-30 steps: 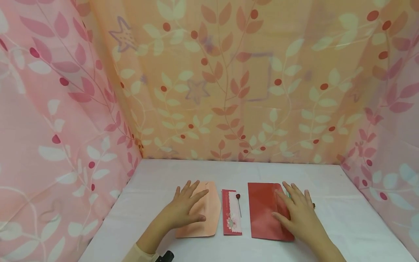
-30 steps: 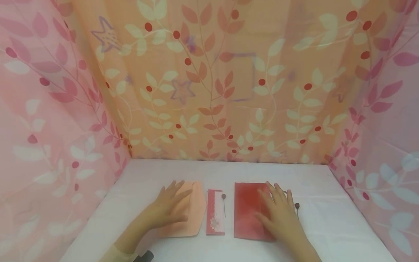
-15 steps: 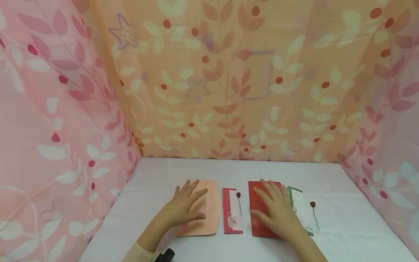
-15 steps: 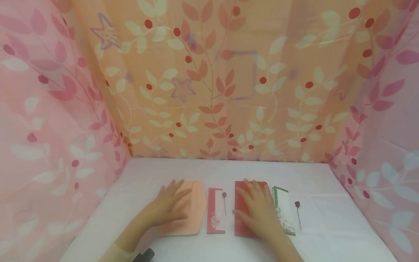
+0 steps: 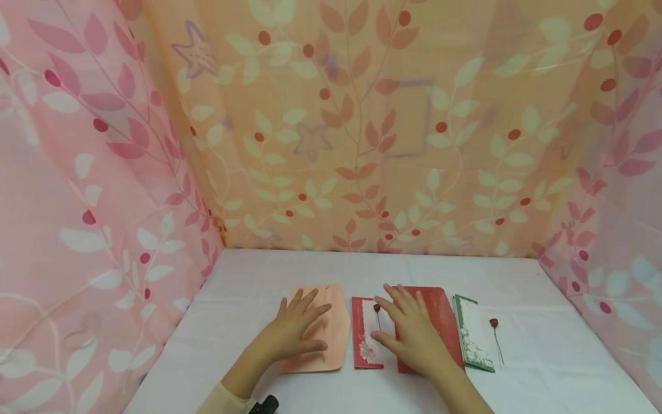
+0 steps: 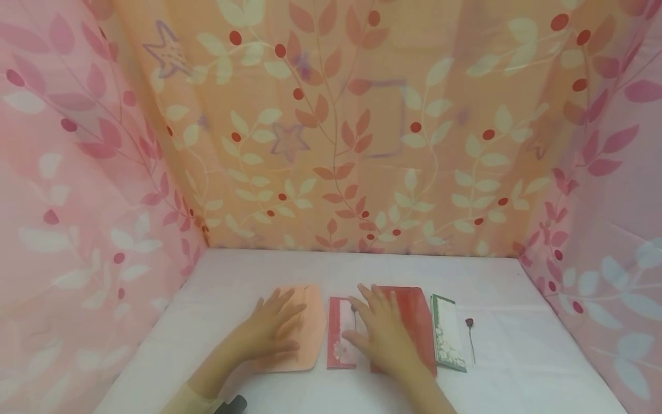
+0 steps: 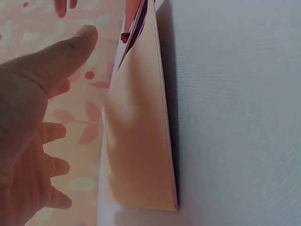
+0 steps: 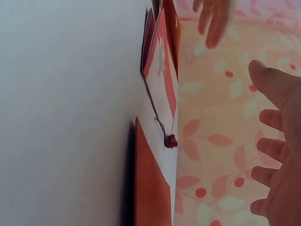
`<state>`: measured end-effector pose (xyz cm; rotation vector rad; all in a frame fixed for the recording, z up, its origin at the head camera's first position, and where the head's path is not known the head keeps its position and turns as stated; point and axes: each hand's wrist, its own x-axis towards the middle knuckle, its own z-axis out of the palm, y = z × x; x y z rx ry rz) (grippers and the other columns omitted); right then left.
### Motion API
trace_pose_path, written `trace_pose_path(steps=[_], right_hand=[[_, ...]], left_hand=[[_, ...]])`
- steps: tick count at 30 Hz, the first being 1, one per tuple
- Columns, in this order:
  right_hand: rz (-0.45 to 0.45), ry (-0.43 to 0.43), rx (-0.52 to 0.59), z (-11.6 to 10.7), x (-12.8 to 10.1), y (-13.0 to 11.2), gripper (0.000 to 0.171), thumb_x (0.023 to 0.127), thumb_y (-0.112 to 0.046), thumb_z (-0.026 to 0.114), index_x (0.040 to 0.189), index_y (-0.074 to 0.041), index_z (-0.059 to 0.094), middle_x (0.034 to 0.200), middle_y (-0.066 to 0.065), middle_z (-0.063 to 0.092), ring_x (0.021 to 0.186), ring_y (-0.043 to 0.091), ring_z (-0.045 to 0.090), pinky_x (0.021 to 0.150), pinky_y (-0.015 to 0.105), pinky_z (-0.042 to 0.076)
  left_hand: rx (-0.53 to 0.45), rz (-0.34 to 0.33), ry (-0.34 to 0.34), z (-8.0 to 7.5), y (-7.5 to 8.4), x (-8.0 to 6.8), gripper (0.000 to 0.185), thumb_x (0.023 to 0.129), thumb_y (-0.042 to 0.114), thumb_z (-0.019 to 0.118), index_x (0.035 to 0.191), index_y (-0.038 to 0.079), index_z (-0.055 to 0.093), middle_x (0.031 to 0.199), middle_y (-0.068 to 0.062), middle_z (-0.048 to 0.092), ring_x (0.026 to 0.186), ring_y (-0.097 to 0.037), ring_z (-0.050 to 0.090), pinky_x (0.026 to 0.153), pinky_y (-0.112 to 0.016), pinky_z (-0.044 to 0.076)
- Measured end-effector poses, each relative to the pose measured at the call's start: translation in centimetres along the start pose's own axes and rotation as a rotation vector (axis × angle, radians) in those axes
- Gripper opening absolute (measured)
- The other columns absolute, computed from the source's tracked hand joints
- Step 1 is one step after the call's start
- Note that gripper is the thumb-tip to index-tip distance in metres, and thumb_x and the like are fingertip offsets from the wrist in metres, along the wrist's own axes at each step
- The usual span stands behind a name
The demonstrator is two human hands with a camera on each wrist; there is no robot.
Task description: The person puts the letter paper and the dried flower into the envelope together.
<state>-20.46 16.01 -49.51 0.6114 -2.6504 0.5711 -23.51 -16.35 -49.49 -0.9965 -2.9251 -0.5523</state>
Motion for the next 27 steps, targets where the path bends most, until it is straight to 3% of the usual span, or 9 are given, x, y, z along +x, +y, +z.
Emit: trace_pose_path(steps=[6,11,18,27], right_hand=[[0.006,-0.043,0.068,1.7,1.0,-1.6,0.074,0.083,-0.050,0.082,0.147,-0.025,0.055,0.161,0.001,0.042,0.152,0.034,0.031,0.121,0.068,0.013],[0.022,-0.105,0.096,2.9,1.5,-2.6,0.073,0.085,-0.054,0.079,0.147,-0.025,0.055,0.160,-0.003,0.043,0.154,0.030,0.028,0.123,0.064,0.012],[-0.009,-0.109,0.160,3.8,2.1,-3.8,0.067,0.085,-0.045,0.082,0.141,-0.017,0.062,0.154,0.005,0.052,0.150,0.036,0.035,0.120,0.068,0.017],[-0.037,-0.148,0.184,5.5,2.7,-4.1,0.058,0.086,-0.038,0.081,0.135,-0.011,0.066,0.149,0.005,0.057,0.145,0.039,0.041,0.118,0.069,0.021]], left_hand=[[-0.013,-0.018,-0.015,0.3,-0.2,0.0,0.087,0.081,0.058,0.079,0.155,0.033,0.041,0.168,-0.016,0.024,0.153,-0.053,0.014,0.110,-0.082,0.013],[-0.010,-0.014,-0.006,0.5,-0.4,-0.1,0.083,0.083,0.059,0.077,0.154,0.032,0.043,0.168,-0.016,0.026,0.152,-0.054,0.017,0.110,-0.082,0.015],[-0.005,-0.013,-0.010,0.7,-0.7,-0.1,0.080,0.085,0.060,0.074,0.153,0.030,0.045,0.168,-0.016,0.026,0.152,-0.053,0.017,0.109,-0.082,0.016],[-0.033,-0.017,-0.020,0.6,-0.5,-0.2,0.079,0.086,0.056,0.075,0.153,0.025,0.047,0.167,-0.018,0.026,0.151,-0.054,0.017,0.109,-0.082,0.016]])
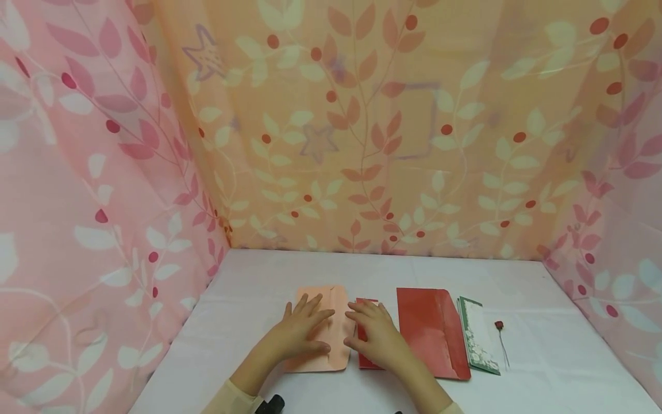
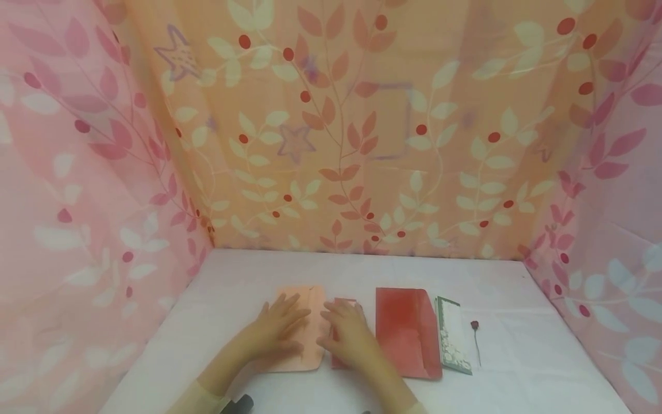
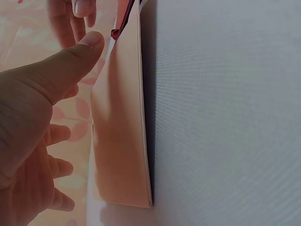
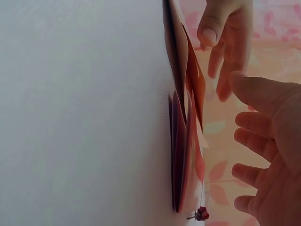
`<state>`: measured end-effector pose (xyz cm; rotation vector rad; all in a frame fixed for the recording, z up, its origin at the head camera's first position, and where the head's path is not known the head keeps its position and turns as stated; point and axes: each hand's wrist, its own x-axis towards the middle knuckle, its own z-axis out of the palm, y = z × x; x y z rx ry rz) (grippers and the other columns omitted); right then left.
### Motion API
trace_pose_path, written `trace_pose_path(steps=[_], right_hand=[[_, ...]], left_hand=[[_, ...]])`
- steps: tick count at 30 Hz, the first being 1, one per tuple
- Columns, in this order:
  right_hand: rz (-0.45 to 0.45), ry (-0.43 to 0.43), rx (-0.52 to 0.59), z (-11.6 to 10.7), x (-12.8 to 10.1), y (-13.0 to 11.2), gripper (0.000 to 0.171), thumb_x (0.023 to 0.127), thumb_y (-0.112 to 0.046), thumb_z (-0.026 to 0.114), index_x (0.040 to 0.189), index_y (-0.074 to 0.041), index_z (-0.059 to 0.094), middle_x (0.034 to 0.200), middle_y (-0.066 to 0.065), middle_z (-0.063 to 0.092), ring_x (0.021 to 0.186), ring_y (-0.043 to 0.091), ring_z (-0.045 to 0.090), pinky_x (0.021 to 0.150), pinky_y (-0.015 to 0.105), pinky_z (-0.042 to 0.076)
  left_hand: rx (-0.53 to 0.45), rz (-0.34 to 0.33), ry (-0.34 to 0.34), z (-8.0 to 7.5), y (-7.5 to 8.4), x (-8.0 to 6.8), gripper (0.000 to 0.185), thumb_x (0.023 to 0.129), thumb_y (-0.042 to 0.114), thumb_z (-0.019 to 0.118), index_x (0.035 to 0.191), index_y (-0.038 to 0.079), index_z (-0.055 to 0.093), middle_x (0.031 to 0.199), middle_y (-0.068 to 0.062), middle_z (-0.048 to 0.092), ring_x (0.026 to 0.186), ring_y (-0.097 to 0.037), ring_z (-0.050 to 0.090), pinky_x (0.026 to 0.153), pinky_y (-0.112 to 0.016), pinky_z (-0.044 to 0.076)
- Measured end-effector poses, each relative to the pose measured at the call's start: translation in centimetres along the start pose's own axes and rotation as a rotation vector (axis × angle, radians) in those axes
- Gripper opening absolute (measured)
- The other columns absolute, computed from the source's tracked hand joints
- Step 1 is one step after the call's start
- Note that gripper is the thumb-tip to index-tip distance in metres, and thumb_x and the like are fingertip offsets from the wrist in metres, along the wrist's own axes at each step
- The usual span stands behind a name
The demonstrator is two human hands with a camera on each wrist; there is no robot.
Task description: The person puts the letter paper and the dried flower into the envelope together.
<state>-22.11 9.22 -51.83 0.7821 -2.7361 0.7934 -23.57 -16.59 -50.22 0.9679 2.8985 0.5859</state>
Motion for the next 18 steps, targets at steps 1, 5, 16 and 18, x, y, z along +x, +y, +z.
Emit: trace_pose_path(steps=[1,5,16,18], right_hand=[[0.003,-0.006,0.004,0.1,0.1,0.0,0.057,0.087,-0.038,0.080,0.134,-0.011,0.066,0.148,0.005,0.057,0.145,0.039,0.042,0.117,0.070,0.022],[0.018,-0.029,0.005,0.4,0.3,-0.1,0.054,0.086,-0.037,0.081,0.132,-0.011,0.068,0.146,0.005,0.059,0.144,0.039,0.044,0.117,0.068,0.025],[0.000,-0.076,0.035,1.3,0.7,0.4,0.052,0.085,-0.033,0.083,0.129,-0.008,0.070,0.141,0.004,0.064,0.143,0.038,0.046,0.117,0.068,0.024],[0.004,-0.093,0.030,1.5,0.8,0.5,0.052,0.085,-0.034,0.083,0.128,-0.009,0.071,0.141,0.004,0.064,0.142,0.039,0.046,0.117,0.069,0.024]], left_hand=[[-0.001,-0.003,-0.002,0.0,0.0,0.0,0.079,0.086,0.056,0.075,0.152,0.025,0.047,0.167,-0.018,0.026,0.151,-0.054,0.017,0.110,-0.081,0.016],[0.006,-0.011,-0.016,0.3,-0.2,0.1,0.079,0.086,0.058,0.074,0.152,0.026,0.047,0.168,-0.017,0.025,0.152,-0.052,0.017,0.111,-0.080,0.016],[0.011,-0.016,-0.043,0.7,-0.5,0.1,0.076,0.087,0.061,0.071,0.150,0.025,0.050,0.168,-0.016,0.024,0.153,-0.051,0.015,0.112,-0.079,0.015],[0.017,-0.013,-0.049,0.8,-0.5,0.1,0.074,0.088,0.062,0.069,0.150,0.025,0.051,0.168,-0.016,0.024,0.153,-0.051,0.015,0.113,-0.079,0.016]])
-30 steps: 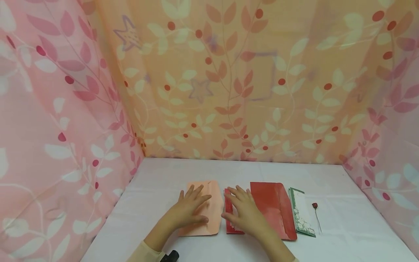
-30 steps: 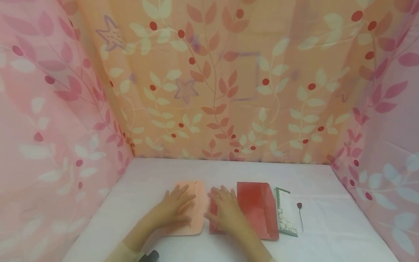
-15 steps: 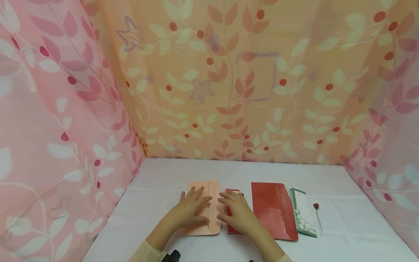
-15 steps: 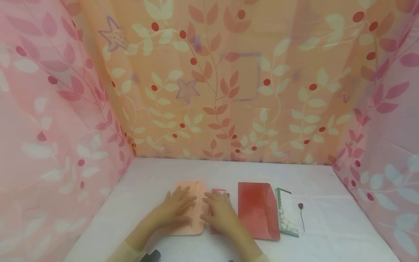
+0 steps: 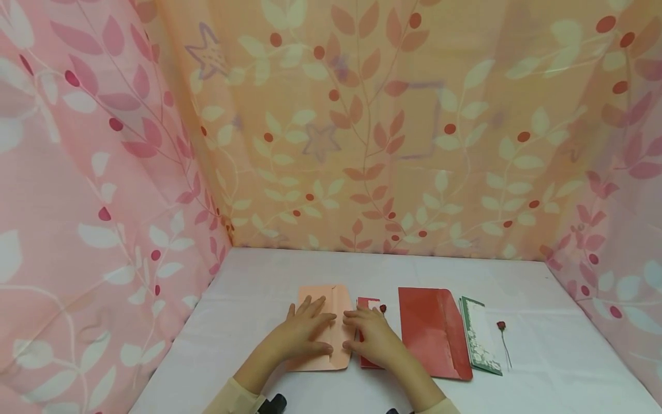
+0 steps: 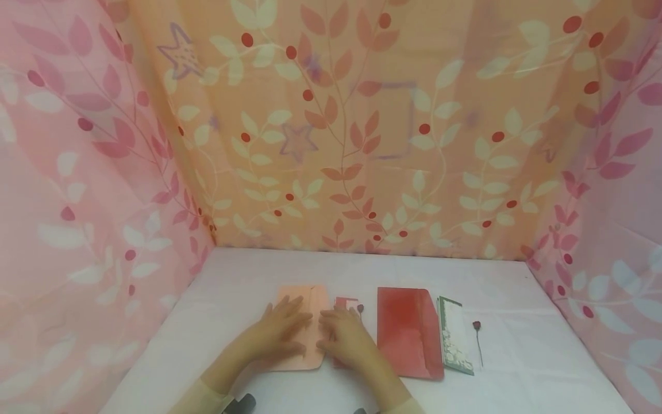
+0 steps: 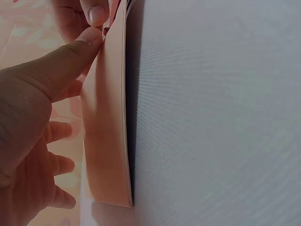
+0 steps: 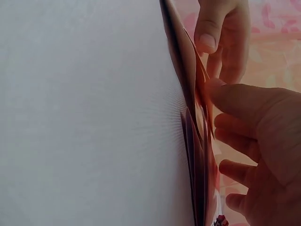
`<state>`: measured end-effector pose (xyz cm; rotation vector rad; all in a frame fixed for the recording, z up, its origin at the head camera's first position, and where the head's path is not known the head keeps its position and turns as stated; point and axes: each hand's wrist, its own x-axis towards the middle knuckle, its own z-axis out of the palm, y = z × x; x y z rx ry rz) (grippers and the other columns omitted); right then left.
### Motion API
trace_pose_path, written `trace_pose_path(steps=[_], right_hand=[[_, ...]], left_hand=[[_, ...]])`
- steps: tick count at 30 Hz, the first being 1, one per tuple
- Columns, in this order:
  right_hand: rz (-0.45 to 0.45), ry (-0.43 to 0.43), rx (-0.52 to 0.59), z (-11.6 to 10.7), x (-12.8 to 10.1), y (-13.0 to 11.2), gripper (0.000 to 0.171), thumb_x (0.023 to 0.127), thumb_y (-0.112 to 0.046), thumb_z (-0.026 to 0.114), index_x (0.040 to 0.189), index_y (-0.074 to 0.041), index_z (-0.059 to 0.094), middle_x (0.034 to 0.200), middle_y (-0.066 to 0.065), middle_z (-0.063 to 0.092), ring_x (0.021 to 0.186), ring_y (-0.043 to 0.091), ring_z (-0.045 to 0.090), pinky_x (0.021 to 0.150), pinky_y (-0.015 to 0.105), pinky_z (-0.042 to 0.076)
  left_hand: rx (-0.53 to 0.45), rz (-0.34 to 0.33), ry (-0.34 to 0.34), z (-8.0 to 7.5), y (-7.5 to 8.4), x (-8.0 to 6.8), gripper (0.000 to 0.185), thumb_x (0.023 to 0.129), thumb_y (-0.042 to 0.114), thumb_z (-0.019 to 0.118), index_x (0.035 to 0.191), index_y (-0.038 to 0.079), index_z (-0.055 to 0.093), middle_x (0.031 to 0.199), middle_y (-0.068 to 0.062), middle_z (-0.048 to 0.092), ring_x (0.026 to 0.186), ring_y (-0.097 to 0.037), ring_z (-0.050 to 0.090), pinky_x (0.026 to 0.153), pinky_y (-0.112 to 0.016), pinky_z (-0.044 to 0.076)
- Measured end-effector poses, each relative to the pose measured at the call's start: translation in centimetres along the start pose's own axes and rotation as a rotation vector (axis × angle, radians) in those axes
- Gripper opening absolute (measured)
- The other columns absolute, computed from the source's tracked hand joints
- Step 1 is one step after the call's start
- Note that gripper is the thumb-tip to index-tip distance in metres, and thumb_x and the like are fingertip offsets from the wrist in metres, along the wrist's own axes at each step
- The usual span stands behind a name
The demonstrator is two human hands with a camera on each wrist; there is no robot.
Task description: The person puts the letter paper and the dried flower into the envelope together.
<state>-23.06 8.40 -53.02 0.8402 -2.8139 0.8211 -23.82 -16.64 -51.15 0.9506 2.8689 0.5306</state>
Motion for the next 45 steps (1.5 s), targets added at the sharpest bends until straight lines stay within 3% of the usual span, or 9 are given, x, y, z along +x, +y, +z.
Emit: trace_pose_path(steps=[10,19,30,36,45], right_hand=[[0.027,-0.071,-0.102,0.6,0.2,0.0,0.052,0.083,-0.040,0.082,0.125,-0.012,0.073,0.139,0.002,0.065,0.143,0.039,0.046,0.118,0.068,0.022],[0.034,-0.083,-0.096,0.4,0.2,-0.2,0.051,0.083,-0.039,0.083,0.125,-0.012,0.073,0.139,0.003,0.065,0.142,0.040,0.045,0.116,0.071,0.021],[0.054,-0.103,-0.076,0.5,0.3,-0.2,0.050,0.084,-0.040,0.082,0.124,-0.013,0.072,0.142,0.001,0.063,0.144,0.039,0.044,0.116,0.072,0.021],[0.053,-0.102,-0.074,0.4,0.1,-0.1,0.050,0.085,-0.040,0.081,0.126,-0.013,0.070,0.143,0.001,0.062,0.144,0.038,0.043,0.116,0.071,0.021],[0.046,-0.089,-0.052,0.1,-0.1,-0.1,0.048,0.087,-0.039,0.080,0.126,-0.012,0.071,0.143,0.002,0.062,0.144,0.040,0.044,0.115,0.072,0.021]], left_hand=[[0.012,0.002,-0.012,0.5,-0.1,0.1,0.069,0.087,0.068,0.063,0.144,0.028,0.058,0.168,-0.014,0.026,0.153,-0.051,0.015,0.112,-0.079,0.015],[0.006,-0.004,-0.013,0.5,-0.2,0.2,0.062,0.087,0.067,0.065,0.136,0.030,0.059,0.167,-0.015,0.029,0.152,-0.053,0.019,0.110,-0.081,0.018],[-0.033,-0.036,-0.017,-0.3,-0.7,0.0,0.076,0.068,0.072,0.079,0.128,0.032,0.054,0.166,-0.013,0.030,0.151,-0.050,0.025,0.105,-0.081,0.029],[-0.056,-0.035,-0.030,-1.0,-1.0,-0.1,0.082,0.061,0.067,0.088,0.126,0.032,0.052,0.166,-0.012,0.030,0.151,-0.047,0.028,0.108,-0.068,0.039],[-0.134,0.031,-0.062,-2.7,-1.2,-0.3,0.078,0.066,0.045,0.095,0.123,0.022,0.046,0.163,-0.019,0.031,0.149,-0.039,0.035,0.110,-0.055,0.044]])
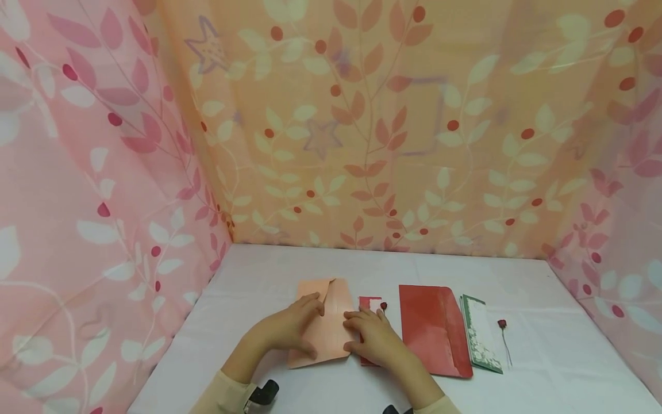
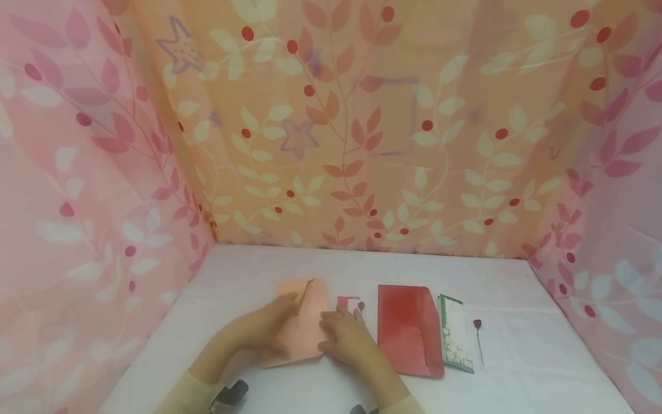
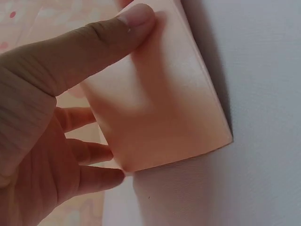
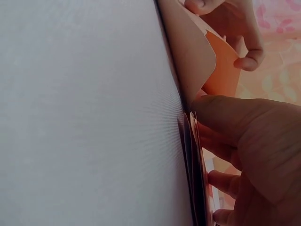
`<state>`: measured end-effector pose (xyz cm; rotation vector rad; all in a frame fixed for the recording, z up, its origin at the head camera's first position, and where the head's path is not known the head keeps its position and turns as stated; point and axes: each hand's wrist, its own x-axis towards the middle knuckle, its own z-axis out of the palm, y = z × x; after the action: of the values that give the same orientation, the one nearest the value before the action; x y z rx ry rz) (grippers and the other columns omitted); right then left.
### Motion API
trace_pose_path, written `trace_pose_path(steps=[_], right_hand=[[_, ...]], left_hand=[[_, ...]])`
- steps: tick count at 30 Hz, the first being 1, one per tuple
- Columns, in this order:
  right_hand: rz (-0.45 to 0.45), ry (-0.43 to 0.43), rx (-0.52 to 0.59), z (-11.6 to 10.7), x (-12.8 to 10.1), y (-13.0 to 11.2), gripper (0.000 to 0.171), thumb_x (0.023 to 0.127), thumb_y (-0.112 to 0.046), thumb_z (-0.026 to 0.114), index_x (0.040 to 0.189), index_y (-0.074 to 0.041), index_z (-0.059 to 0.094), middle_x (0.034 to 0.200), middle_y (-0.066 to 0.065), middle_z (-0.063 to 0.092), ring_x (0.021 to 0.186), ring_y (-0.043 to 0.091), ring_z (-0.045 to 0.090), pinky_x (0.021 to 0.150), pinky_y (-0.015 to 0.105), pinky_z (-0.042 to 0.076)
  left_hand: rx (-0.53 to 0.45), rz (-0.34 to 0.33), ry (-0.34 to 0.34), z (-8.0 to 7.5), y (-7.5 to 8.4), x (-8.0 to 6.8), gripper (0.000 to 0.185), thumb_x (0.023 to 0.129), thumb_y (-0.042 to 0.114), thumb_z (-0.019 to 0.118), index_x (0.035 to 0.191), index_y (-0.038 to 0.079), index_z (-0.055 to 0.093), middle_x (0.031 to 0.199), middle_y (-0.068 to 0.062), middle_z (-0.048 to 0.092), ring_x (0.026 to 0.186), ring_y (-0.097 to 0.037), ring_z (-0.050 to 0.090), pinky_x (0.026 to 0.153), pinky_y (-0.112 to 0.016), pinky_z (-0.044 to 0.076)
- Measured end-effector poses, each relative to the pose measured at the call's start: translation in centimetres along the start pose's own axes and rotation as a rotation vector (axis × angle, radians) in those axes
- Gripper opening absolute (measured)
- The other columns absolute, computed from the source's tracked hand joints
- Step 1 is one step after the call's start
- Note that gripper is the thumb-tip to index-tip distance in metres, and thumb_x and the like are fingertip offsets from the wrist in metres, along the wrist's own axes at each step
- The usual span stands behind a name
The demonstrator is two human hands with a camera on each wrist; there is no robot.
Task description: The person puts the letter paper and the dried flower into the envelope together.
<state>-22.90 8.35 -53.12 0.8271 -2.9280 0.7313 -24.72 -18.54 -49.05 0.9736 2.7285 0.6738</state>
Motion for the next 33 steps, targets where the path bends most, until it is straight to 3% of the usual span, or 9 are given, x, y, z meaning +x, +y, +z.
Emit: trace_pose_path(steps=[7,12,18,25,29,33], right_hand=[[0.011,-0.008,0.011,0.4,-0.1,0.3,0.050,0.087,-0.041,0.079,0.128,-0.013,0.070,0.145,0.001,0.061,0.145,0.039,0.043,0.116,0.071,0.020],[-0.010,0.000,-0.040,0.5,0.0,-0.1,0.051,0.088,-0.039,0.078,0.130,-0.013,0.069,0.146,0.001,0.060,0.144,0.039,0.045,0.116,0.070,0.023],[-0.065,0.075,-0.086,-0.3,-0.2,-1.0,0.049,0.086,-0.034,0.079,0.128,-0.011,0.070,0.143,0.004,0.063,0.137,0.037,0.053,0.116,0.065,0.030],[-0.081,0.168,-0.018,-1.9,-0.6,-2.1,0.037,0.090,-0.029,0.076,0.122,-0.011,0.073,0.131,0.002,0.069,0.127,0.026,0.061,0.109,0.049,0.045],[-0.042,0.202,-0.026,-2.6,-1.0,-2.2,0.033,0.088,-0.026,0.078,0.118,-0.011,0.074,0.124,0.001,0.072,0.121,0.024,0.064,0.103,0.047,0.050],[0.064,0.196,-0.024,-3.3,-1.6,-1.9,0.031,0.086,-0.025,0.081,0.114,-0.014,0.075,0.116,0.000,0.074,0.114,0.024,0.066,0.099,0.048,0.053]], left_hand=[[-0.044,0.013,-0.018,-0.2,-0.1,0.1,0.079,0.065,0.041,0.096,0.122,0.021,0.045,0.161,-0.018,0.032,0.147,-0.038,0.039,0.112,-0.053,0.042],[-0.043,0.010,-0.008,0.1,-0.5,0.1,0.079,0.064,0.041,0.096,0.122,0.023,0.045,0.160,-0.017,0.033,0.145,-0.037,0.041,0.112,-0.052,0.043],[-0.036,0.019,-0.004,0.2,-0.5,-0.1,0.078,0.065,0.043,0.094,0.122,0.024,0.043,0.160,-0.015,0.033,0.143,-0.038,0.043,0.107,-0.051,0.047],[-0.044,0.033,-0.009,0.1,-0.1,0.0,0.077,0.066,0.041,0.094,0.121,0.022,0.044,0.159,-0.017,0.033,0.142,-0.037,0.044,0.106,-0.049,0.048],[-0.033,0.046,-0.004,0.3,-0.4,0.2,0.078,0.066,0.041,0.094,0.121,0.022,0.043,0.158,-0.016,0.034,0.145,-0.036,0.040,0.109,-0.048,0.046],[-0.039,0.041,-0.013,0.3,-0.6,0.3,0.078,0.066,0.039,0.095,0.121,0.022,0.043,0.159,-0.016,0.033,0.144,-0.037,0.041,0.108,-0.049,0.046]])
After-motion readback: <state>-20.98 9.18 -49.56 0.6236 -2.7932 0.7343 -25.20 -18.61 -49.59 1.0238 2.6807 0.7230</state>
